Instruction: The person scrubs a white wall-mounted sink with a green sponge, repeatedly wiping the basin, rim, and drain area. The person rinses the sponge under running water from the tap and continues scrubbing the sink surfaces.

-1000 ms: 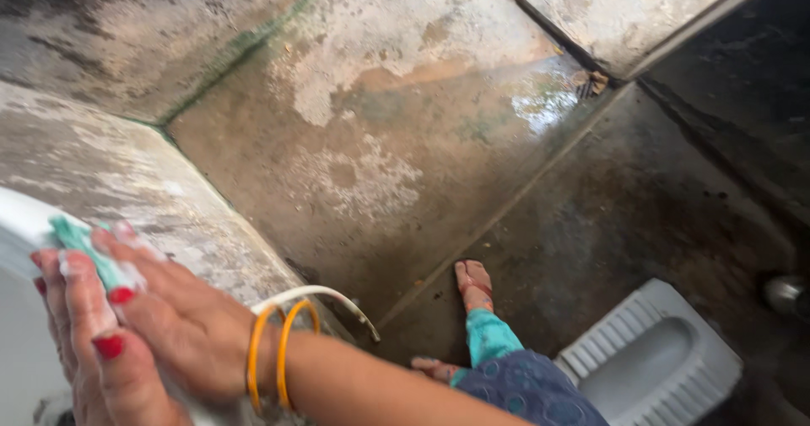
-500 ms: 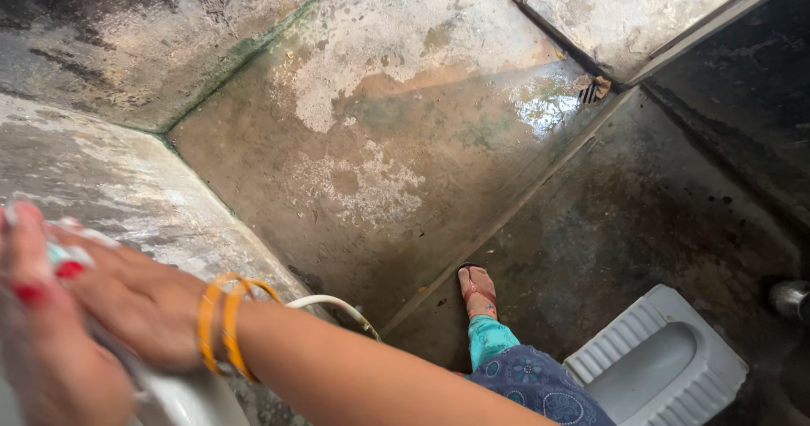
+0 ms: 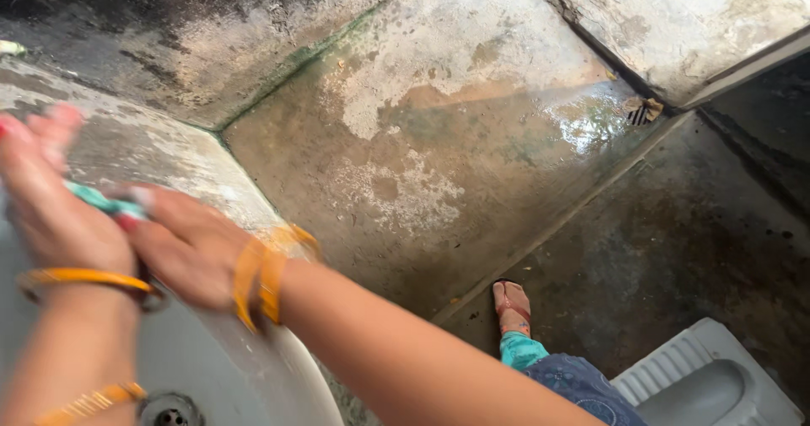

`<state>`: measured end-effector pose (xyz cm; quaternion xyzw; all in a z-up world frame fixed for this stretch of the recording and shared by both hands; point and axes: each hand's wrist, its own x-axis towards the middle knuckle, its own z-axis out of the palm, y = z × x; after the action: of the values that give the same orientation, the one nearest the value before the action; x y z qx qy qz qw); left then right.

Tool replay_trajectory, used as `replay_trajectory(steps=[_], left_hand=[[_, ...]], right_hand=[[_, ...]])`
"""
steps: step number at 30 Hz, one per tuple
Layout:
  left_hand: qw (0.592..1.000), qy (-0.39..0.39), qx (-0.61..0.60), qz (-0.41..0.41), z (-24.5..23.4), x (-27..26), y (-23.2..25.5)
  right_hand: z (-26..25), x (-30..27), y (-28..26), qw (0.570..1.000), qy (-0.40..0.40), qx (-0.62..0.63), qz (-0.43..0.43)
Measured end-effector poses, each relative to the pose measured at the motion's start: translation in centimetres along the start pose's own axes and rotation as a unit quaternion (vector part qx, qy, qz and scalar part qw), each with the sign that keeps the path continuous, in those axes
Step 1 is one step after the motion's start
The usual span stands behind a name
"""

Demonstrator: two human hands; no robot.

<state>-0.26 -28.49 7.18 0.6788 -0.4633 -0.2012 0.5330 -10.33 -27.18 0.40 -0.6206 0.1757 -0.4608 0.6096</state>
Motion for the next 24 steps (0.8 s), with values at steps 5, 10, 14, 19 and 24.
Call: replay_trajectory(steps=[5, 10, 14, 19, 24], left_hand=[[0.935, 0.027, 0.325, 0.140, -2.0, 3.1, -2.6], [0.951, 0.014, 0.299, 0.076, -0.7, 2.4, -1.6], [0.981, -0.007, 0.191, 0.030, -0.6, 1.0, -0.1], [0.984, -0.066, 0.158, 0.039, -1.0, 1.5, 0.4], [0.925, 0.000, 0.378, 0.044, 0.6, -0.8, 0.2]], right_hand=[[1.5, 3.1, 2.1, 0.966, -0.093, 0.099, 0.219], [-0.8, -4.3, -2.0, 0.985, -0.006, 0.138, 0.102], [-0.6, -2.6, -0.5, 0.995, -0.009, -0.096, 0.021], [-0.9, 4.4, 4.8, 0.982, -0.129, -0.133, 0.039], [-2.6, -4.6, -1.4, 0.993, -0.053, 0.007, 0.105]])
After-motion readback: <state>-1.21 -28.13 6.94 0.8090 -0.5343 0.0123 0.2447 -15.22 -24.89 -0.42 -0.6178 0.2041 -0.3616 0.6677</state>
